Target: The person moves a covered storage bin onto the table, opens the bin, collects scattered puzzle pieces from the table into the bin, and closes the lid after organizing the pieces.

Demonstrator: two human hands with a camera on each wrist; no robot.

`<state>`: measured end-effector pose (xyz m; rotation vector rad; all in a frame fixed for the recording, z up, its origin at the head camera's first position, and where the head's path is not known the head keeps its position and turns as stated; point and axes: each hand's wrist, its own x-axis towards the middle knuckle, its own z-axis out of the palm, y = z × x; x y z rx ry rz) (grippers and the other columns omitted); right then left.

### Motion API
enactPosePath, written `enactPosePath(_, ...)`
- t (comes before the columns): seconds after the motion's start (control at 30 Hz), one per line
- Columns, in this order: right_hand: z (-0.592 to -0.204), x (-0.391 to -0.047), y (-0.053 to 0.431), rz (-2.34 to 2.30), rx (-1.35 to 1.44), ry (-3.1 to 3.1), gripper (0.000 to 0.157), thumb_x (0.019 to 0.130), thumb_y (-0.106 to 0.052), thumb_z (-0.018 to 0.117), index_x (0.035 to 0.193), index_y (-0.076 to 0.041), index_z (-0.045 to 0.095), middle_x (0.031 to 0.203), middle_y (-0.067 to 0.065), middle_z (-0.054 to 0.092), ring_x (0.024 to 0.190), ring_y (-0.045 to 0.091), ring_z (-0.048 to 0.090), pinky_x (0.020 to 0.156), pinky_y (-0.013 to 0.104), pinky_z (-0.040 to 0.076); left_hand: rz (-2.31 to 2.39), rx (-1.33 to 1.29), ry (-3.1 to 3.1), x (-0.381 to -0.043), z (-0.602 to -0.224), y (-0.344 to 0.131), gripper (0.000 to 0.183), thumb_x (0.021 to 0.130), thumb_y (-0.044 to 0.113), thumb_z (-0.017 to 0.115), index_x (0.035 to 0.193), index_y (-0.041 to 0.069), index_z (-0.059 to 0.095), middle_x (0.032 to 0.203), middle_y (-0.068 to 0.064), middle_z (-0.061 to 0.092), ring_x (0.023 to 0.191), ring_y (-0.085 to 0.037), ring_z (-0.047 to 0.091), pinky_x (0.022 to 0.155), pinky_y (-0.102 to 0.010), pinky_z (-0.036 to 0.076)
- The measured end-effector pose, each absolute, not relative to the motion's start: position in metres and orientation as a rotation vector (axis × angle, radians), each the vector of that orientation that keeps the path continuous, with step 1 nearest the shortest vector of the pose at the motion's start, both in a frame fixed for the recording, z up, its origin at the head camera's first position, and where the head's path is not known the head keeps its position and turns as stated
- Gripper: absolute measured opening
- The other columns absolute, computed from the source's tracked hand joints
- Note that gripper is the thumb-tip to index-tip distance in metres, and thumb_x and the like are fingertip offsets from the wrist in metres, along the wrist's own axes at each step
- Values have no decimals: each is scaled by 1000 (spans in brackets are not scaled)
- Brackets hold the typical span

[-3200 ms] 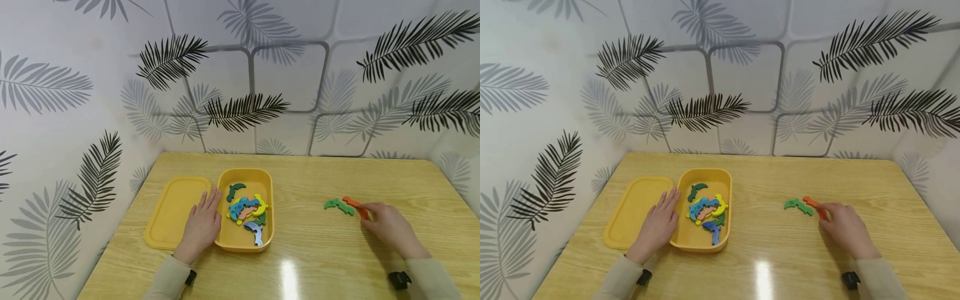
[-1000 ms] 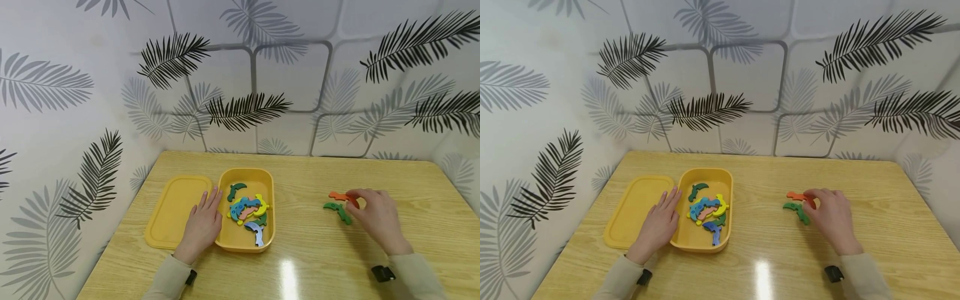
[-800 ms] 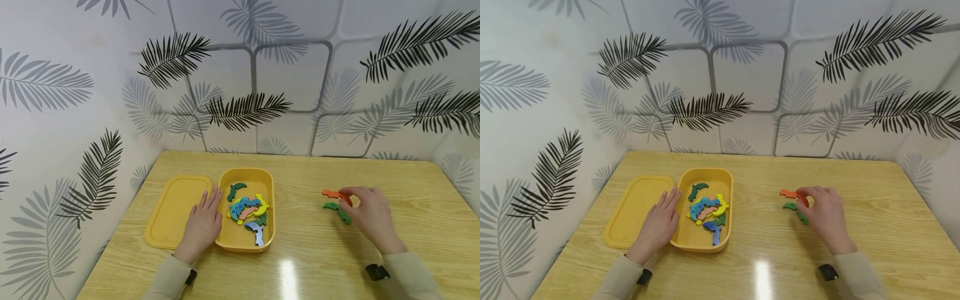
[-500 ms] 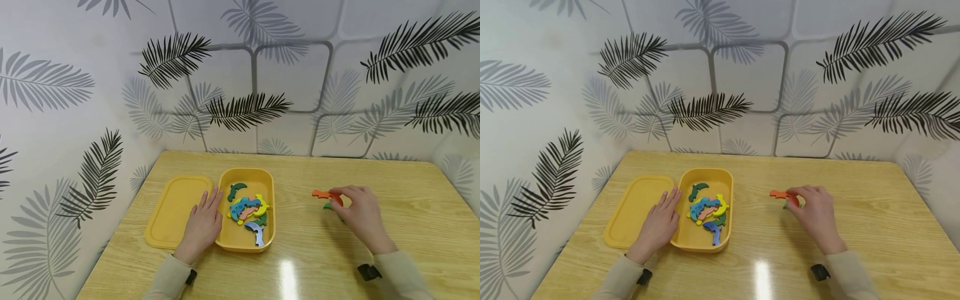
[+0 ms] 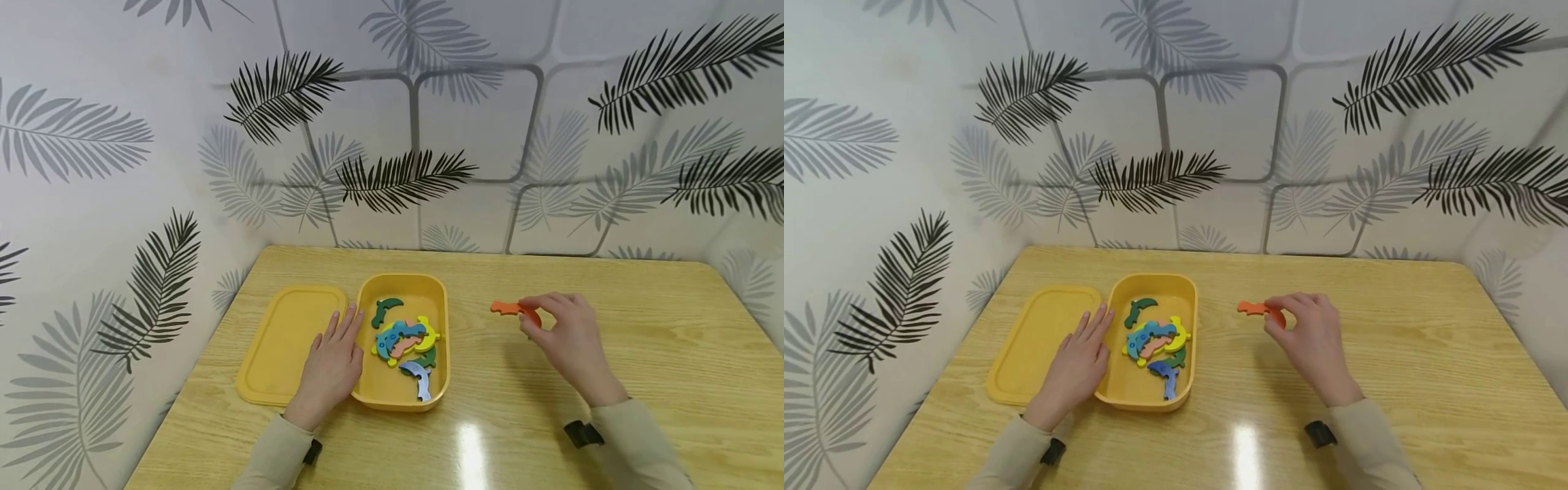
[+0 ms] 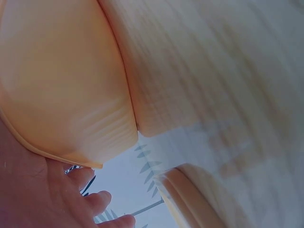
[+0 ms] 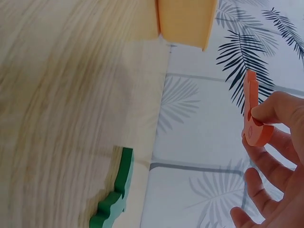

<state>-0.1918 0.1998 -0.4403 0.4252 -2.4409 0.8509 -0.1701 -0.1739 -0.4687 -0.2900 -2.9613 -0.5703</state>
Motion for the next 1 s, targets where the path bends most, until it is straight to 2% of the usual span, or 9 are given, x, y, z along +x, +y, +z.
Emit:
enactPosePath(0.23, -437, -194, 187, 906, 453, -2432, 19, 84, -6, 73, 102, -11, 77, 99, 7, 71, 93, 30, 50, 81, 51, 34, -571, -291, -2944, -171, -469, -174, 54, 102, 17, 43, 155, 16, 34, 161, 0, 24, 147, -29, 19, 109, -62, 25)
enactPosePath(0.73, -435, -197, 150, 850, 570, -2447, 18, 82, -15, 78, 101, -14, 77, 99, 2, 71, 89, 24, 49, 79, 44, 34, -582, -286, -2964, -170, -468, -174, 55, 102, 18, 43, 156, 16, 33, 161, 0, 23, 148, -28, 17, 109, -62, 24)
enactPosePath(1.0, -431, -198, 131, 835, 586, -2518, 21, 83, -18, 79, 103, -16, 76, 102, 1, 70, 94, 24, 47, 85, 47, 34, -575, -286, -2958, -170, -468, -173, 55, 102, 18, 44, 155, 16, 33, 161, 0, 23, 148, -28, 17, 109, -62, 24)
